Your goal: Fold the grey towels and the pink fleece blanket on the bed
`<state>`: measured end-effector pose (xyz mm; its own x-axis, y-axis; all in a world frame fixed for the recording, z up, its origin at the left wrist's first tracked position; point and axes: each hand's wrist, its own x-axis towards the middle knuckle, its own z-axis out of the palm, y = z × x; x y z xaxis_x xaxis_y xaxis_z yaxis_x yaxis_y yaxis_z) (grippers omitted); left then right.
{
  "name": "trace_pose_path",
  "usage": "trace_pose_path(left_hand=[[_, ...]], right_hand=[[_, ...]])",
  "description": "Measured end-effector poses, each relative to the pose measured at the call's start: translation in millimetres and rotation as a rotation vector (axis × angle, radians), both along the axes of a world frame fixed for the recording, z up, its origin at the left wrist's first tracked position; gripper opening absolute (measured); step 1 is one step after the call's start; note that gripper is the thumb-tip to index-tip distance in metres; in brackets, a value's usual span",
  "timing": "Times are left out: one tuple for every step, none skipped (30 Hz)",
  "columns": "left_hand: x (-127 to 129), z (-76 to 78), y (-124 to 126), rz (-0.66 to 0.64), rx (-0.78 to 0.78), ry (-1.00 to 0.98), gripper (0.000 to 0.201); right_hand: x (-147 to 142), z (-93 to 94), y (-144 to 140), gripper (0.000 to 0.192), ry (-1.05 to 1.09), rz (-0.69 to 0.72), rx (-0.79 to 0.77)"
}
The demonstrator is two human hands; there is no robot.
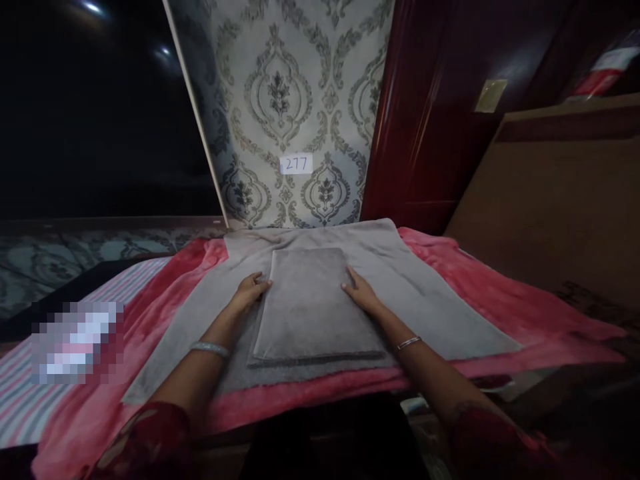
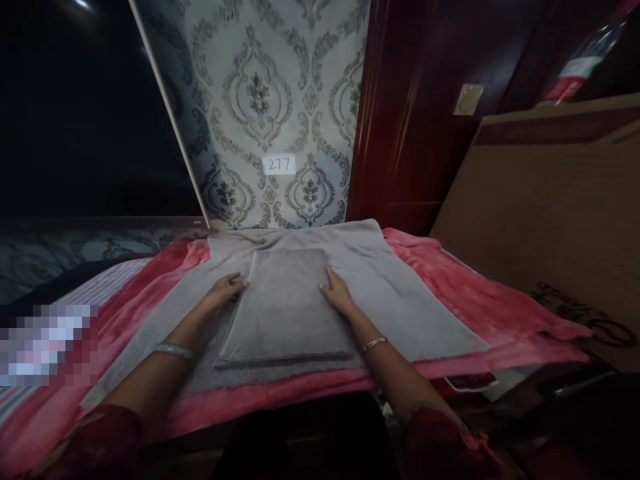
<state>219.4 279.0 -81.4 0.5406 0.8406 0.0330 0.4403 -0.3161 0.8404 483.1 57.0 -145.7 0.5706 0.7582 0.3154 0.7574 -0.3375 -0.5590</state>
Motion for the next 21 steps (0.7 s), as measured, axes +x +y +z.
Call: trace_pose_path(left_hand=[[3, 4.9, 3, 0.007, -0.024, 0.024, 0.084], [5, 9.4, 4, 0.014, -0.044, 0.051, 0.086], [8, 13.4, 4, 0.019, -0.058, 0.078, 0.086], [9, 16.9, 3, 0.02, -0.067, 0.104, 0.085], [10, 19.7, 2, 0.015, -0.074, 0.127, 0.08], [11, 22.0, 0, 0.006, -0.081, 0.148, 0.075], [10, 23.8, -1, -0.008, -0.092, 0.166, 0.071], [8, 25.3, -3, -0.025, -0.105, 0.178, 0.068], [5, 26.4, -5, -0.043, -0.12, 0.187, 0.068], [1, 26.9, -7, -0.057, -0.136, 0.196, 0.071], [-4, 26.8, -9, -0.07, -0.152, 0.198, 0.077], [-10, 25.9, -12, -0.084, -0.166, 0.192, 0.085], [-16, 24.1, -15, -0.1, -0.18, 0.178, 0.095], [-23, 21.6, -20, -0.12, -0.198, 0.154, 0.104], [-30, 18.4, -24, -0.147, -0.224, 0.113, 0.112], [-37, 15.0, -30, -0.179, -0.257, 0.059, 0.117], [-44, 11.7, -36, -0.212, -0.298, -0.001, 0.121], [-50, 9.0, -43, -0.243, -0.347, -0.058, 0.124], [-55, 7.4, -50, -0.267, -0.402, -0.116, 0.125], [-59, 7.1, -57, -0.278, -0.456, -0.168, 0.126], [-62, 8.1, -64, -0.272, -0.502, -0.212, 0.126]], right_hand=[[-2, -1.5, 2, 0.068, -0.004, -0.003, 0.014], [-4, -2.6, 3, 0.066, -0.009, -0.006, 0.026], [-5, -3.2, 4, 0.064, -0.014, -0.011, 0.036], [-7, -3.3, 5, 0.062, -0.02, -0.016, 0.045], [-9, -2.6, 5, 0.061, -0.026, -0.023, 0.054], [-11, -1.3, 4, 0.059, -0.032, -0.031, 0.061], [-13, 0.6, 2, 0.058, -0.038, -0.04, 0.067], [-17, 3.0, 0, 0.056, -0.044, -0.052, 0.072], [-24, 6.0, -3, 0.055, -0.053, -0.059, 0.076], [-32, 9.2, -6, 0.054, -0.07, -0.05, 0.081], [-44, 12.7, -9, 0.053, -0.094, -0.019, 0.088], [-58, 16.2, -13, 0.053, -0.123, 0.035, 0.096], [-75, 19.8, -17, 0.054, -0.153, 0.108, 0.103], [-95, 23.4, -22, 0.055, -0.177, 0.192, 0.106], [-115, 26.9, -26, 0.059, -0.189, 0.275, 0.097], [-136, 30.2, -31, 0.065, -0.185, 0.345, 0.075], [-155, 33.3, -35, 0.074, -0.171, 0.405, 0.038], [-174, 36.1, -38, 0.082, -0.15, 0.447, -0.004], [-190, 38.3, -40, 0.091, -0.133, 0.471, -0.041], [-204, 39.8, -41, 0.098, -0.124, 0.479, -0.068], [-215, 40.6, -41, 0.102, -0.124, 0.469, -0.08]])
